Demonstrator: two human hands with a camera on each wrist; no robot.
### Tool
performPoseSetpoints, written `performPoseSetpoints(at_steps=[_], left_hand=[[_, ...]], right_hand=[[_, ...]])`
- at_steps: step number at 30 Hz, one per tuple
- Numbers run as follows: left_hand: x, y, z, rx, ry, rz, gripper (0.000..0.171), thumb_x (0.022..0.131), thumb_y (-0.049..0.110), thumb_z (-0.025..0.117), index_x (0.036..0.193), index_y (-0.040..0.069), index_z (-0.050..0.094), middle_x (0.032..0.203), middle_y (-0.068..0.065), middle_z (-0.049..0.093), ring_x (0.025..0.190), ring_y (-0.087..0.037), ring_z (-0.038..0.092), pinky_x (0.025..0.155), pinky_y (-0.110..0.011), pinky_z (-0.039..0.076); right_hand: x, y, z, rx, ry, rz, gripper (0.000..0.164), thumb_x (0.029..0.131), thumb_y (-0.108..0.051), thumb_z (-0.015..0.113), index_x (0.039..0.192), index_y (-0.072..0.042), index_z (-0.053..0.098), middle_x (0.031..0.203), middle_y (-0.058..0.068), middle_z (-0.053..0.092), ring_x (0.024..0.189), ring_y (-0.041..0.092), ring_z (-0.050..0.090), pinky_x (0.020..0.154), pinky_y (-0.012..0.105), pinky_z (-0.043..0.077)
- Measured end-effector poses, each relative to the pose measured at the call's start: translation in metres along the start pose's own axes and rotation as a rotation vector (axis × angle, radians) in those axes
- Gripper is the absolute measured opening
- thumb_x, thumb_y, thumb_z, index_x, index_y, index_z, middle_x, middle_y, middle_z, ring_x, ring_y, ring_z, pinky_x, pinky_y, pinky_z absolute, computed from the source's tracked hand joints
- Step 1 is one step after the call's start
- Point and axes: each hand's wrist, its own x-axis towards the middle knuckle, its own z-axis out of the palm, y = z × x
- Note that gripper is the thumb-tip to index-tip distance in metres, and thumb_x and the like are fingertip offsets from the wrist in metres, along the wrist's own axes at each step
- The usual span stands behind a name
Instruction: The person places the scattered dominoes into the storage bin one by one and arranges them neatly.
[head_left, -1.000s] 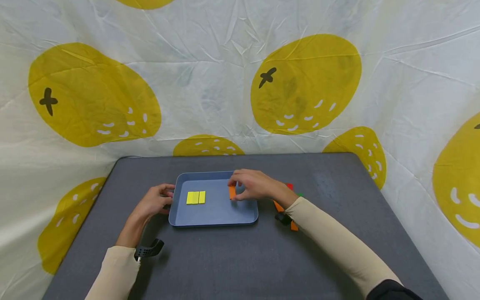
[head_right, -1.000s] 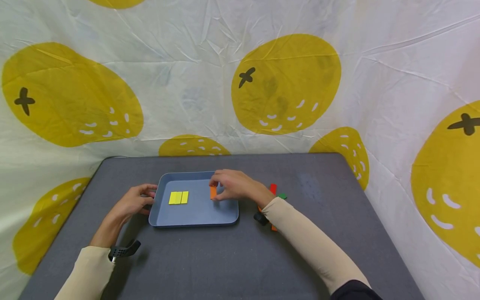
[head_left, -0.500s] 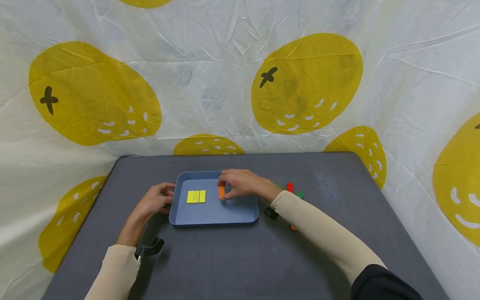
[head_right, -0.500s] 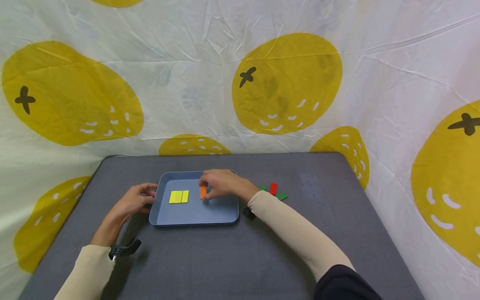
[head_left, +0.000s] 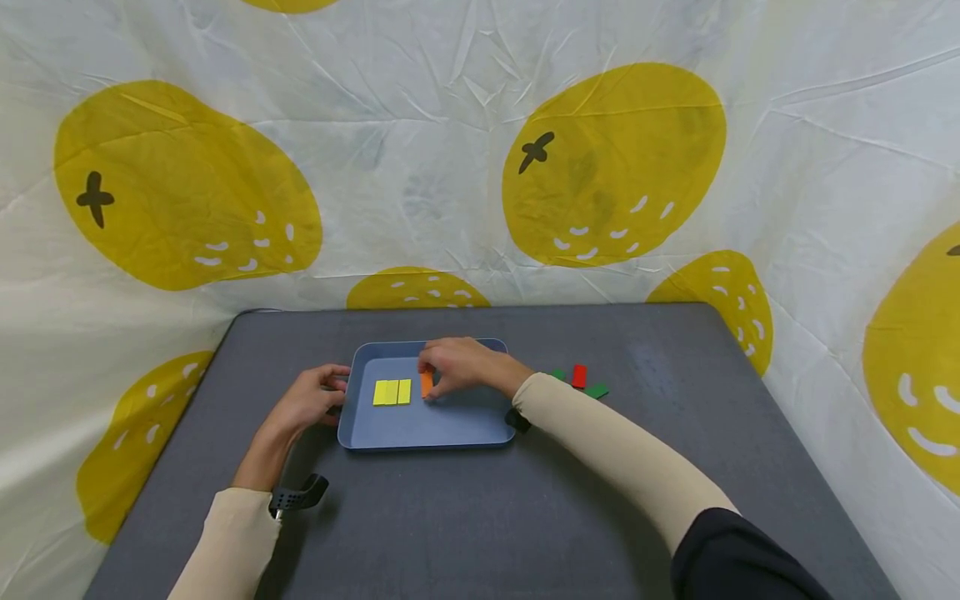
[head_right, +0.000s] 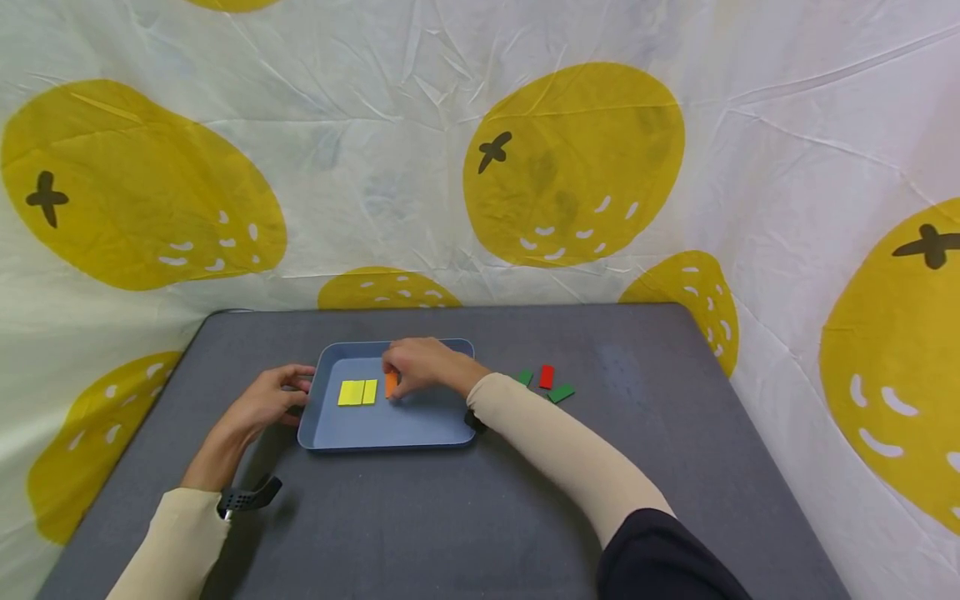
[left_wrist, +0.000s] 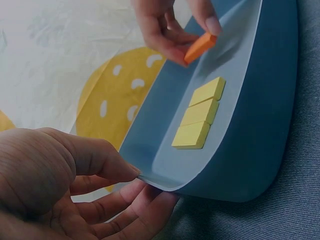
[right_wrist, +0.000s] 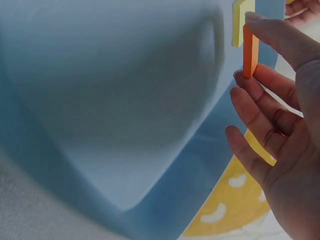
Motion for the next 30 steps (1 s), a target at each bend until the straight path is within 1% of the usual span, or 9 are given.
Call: performPoseSetpoints(at_steps=[6, 10, 14, 24, 30], left_hand=[[0.001, -0.001, 0.000, -0.006, 0.000, -0.005, 0.052, 0.099, 0.000, 0.054, 0.149, -0.004, 0.042, 0.126, -0.027, 0.052, 0.102, -0.036, 0.060, 0.077, -0.047, 0.061], [0.001, -0.002, 0.000, -0.009, -0.001, -0.004, 0.052, 0.099, 0.000, 0.054, 0.149, -0.004, 0.042, 0.126, -0.027, 0.052, 0.103, -0.037, 0.059, 0.077, -0.047, 0.061], [0.001, -0.002, 0.000, -0.009, -0.005, 0.004, 0.052, 0.099, 0.001, 0.054, 0.149, -0.005, 0.042, 0.126, -0.028, 0.052, 0.103, -0.037, 0.060, 0.077, -0.047, 0.061], [0.002, -0.003, 0.001, 0.002, 0.001, 0.006, 0.051, 0.099, 0.001, 0.054, 0.148, -0.004, 0.042, 0.126, -0.027, 0.052, 0.103, -0.037, 0.060, 0.076, -0.046, 0.061], [0.002, -0.004, 0.002, 0.003, 0.011, 0.001, 0.051, 0.099, 0.001, 0.054, 0.148, -0.004, 0.043, 0.126, -0.027, 0.053, 0.102, -0.036, 0.060, 0.075, -0.045, 0.061]], right_hand=[[0.013, -0.005, 0.008, -0.043, -0.039, 0.018, 0.041, 0.087, -0.047, 0.078, 0.111, -0.015, 0.070, 0.103, -0.002, 0.060, 0.090, 0.013, 0.054, 0.076, 0.026, 0.047], [0.019, -0.007, 0.012, -0.050, -0.041, 0.047, 0.036, 0.087, -0.047, 0.078, 0.105, -0.016, 0.070, 0.099, -0.003, 0.058, 0.086, 0.012, 0.053, 0.071, 0.024, 0.044], [0.023, -0.009, 0.016, -0.067, -0.034, 0.066, 0.035, 0.087, -0.047, 0.078, 0.103, -0.018, 0.069, 0.097, -0.003, 0.056, 0.085, 0.011, 0.053, 0.068, 0.023, 0.044], [0.027, -0.014, 0.020, -0.110, -0.026, 0.061, 0.037, 0.086, -0.050, 0.078, 0.104, -0.019, 0.070, 0.098, -0.004, 0.056, 0.085, 0.011, 0.053, 0.067, 0.023, 0.046], [0.023, -0.017, 0.017, -0.075, -0.010, 0.065, 0.044, 0.085, -0.051, 0.079, 0.110, -0.016, 0.070, 0.100, -0.003, 0.057, 0.086, 0.012, 0.053, 0.068, 0.024, 0.047]])
